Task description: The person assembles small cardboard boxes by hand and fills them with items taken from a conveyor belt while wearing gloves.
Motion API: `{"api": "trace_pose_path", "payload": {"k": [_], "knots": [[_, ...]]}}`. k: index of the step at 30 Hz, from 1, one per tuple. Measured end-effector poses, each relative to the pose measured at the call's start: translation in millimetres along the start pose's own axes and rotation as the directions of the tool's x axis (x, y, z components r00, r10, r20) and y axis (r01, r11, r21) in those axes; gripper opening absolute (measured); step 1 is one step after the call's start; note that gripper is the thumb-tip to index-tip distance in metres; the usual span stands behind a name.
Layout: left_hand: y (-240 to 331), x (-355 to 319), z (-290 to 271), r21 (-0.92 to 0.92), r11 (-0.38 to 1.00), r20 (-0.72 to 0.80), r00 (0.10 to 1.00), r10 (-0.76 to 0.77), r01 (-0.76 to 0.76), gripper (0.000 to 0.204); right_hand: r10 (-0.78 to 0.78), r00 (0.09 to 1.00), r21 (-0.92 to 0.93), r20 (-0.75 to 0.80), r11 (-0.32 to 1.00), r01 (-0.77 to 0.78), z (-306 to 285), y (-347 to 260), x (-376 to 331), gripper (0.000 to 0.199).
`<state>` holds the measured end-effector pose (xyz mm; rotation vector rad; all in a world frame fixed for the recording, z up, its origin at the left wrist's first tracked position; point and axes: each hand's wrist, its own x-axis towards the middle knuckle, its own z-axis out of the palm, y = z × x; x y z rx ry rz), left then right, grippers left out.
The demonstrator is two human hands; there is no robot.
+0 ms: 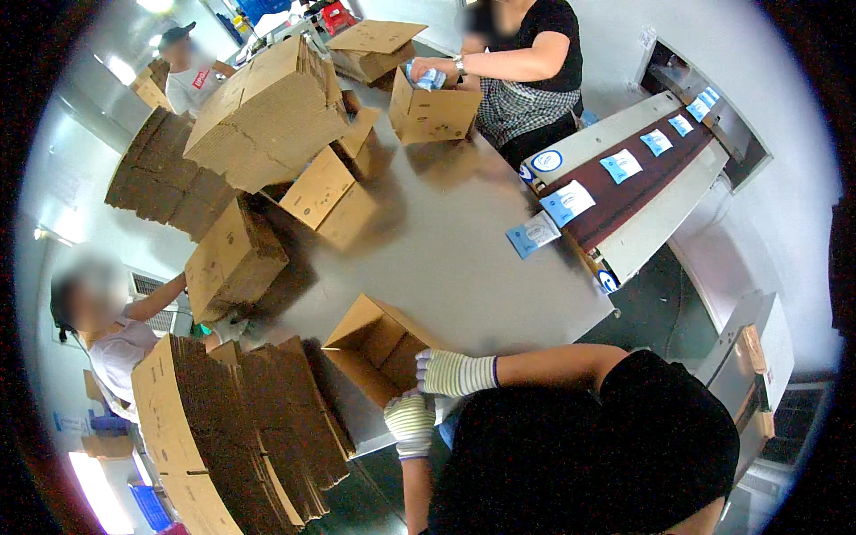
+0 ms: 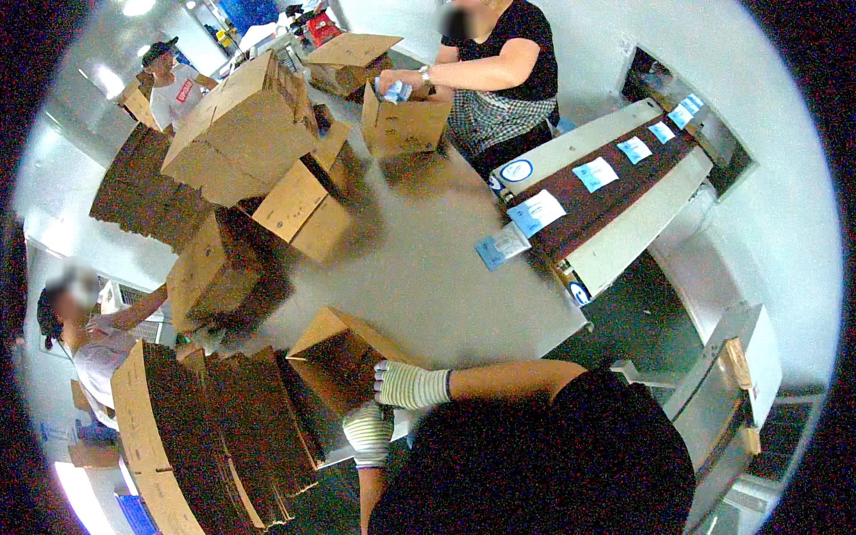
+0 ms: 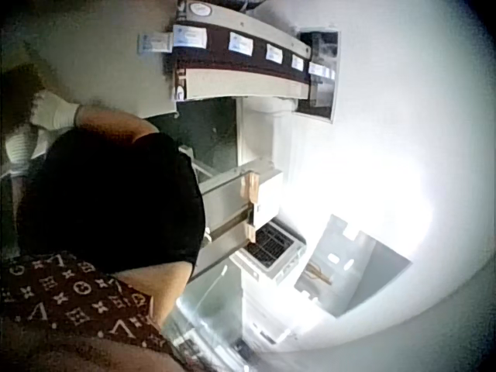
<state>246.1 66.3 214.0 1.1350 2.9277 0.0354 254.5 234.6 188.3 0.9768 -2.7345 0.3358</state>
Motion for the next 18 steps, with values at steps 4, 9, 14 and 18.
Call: {"api": "trace_pose_path", "payload": {"k": [4, 9, 14, 18], "knots": [[-5.0, -0.9, 10.3, 0.015, 1.0, -0.04, 0.999, 0.022, -0.021, 0.016, -0.004, 1.0, 0.012, -0.017, 1.0, 0.004, -2.8, 0.2, -0.4, 0.013], [-10.5, -0.4, 15.4, -0.029, 0.998, -0.083, 0.995, 0.06, -0.063, 0.02, 0.007, 0.998, 0.048, 0.07, 0.999, -0.011, -0.5, -0.2, 3.4, 0.015], [-16.3, -6.1, 18.9, -0.042, 0.998, -0.074, 0.996, 0.045, -0.049, 0.018, 0.079, 0.993, 0.345, -0.089, 0.938, -0.044, -32.1, 10.4, -2.6, 0.028], [-11.9, -0.9, 4.5, -0.044, 0.998, 0.076, 0.997, -0.03, 0.033, 0.019, 0.335, 0.942, 0.411, -0.009, 0.86, -0.302, -44.7, 53.3, -24.6, 0.03]]}}
